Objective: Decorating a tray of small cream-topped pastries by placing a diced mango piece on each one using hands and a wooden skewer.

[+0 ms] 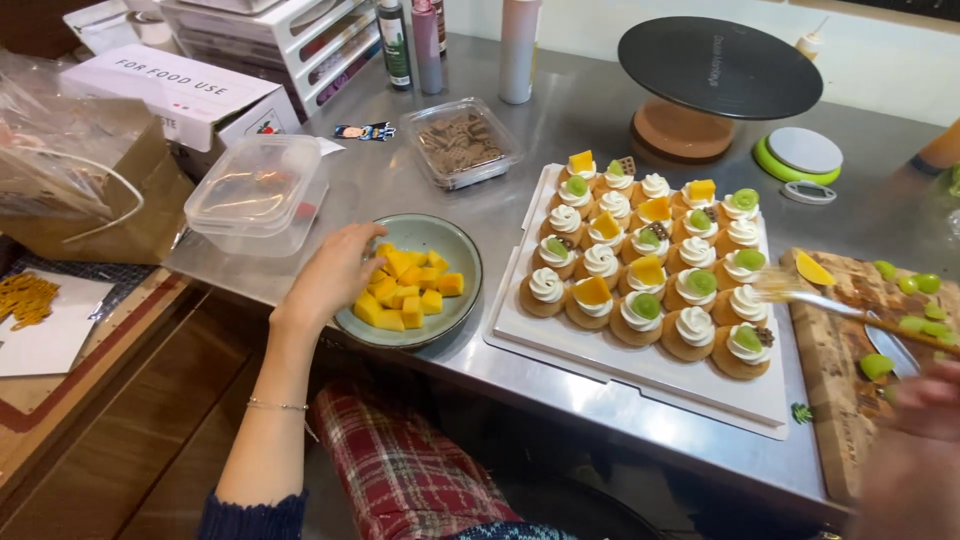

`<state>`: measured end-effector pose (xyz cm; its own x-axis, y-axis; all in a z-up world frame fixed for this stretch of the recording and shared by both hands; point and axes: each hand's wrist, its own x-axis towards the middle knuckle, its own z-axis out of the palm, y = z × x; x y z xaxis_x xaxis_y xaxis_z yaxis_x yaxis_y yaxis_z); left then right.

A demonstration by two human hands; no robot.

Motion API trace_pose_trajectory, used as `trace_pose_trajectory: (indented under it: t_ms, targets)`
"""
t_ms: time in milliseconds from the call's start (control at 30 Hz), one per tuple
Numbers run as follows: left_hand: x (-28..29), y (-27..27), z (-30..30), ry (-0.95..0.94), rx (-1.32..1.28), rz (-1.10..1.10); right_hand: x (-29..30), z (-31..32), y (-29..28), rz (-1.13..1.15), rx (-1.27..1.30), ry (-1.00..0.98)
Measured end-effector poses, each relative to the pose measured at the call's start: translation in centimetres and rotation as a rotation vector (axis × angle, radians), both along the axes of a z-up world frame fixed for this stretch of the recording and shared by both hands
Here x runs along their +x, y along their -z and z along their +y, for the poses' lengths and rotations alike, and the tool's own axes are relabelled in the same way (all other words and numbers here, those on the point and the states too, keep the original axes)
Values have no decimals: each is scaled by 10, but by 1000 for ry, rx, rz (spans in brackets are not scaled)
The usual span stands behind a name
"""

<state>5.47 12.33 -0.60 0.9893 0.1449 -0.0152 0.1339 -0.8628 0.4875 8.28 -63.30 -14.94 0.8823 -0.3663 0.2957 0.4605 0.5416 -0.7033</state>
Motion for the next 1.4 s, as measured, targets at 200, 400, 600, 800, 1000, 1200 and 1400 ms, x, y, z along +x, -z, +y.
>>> trace_pose_trajectory:
  t_ms: [200, 400, 600, 800, 1000, 1200, 1400]
  targets:
    - [22, -1, 8, 221, 110, 116, -68, 343, -154, 248, -159, -98]
    - [25, -19, 2, 255, 82, 216, -71, 359, -139, 282, -195, -53]
    - [37, 0, 7, 236, -63, 50, -70, 350, -128, 301, -213, 4]
    - [13, -20, -25, -36, -736, -248, -74, 345, -141, 192, -200, 91]
    - [-57, -51, -142, 9, -1745, 15, -106, 356, -171, -76, -472, 344]
    - [-78, -35, -238, -4, -1816, -87, -126, 343, -177, -98, -802, 483]
    - [-73, -31, -271, -38, -1563, -220, -135, 321, -186, -156, -910, 545]
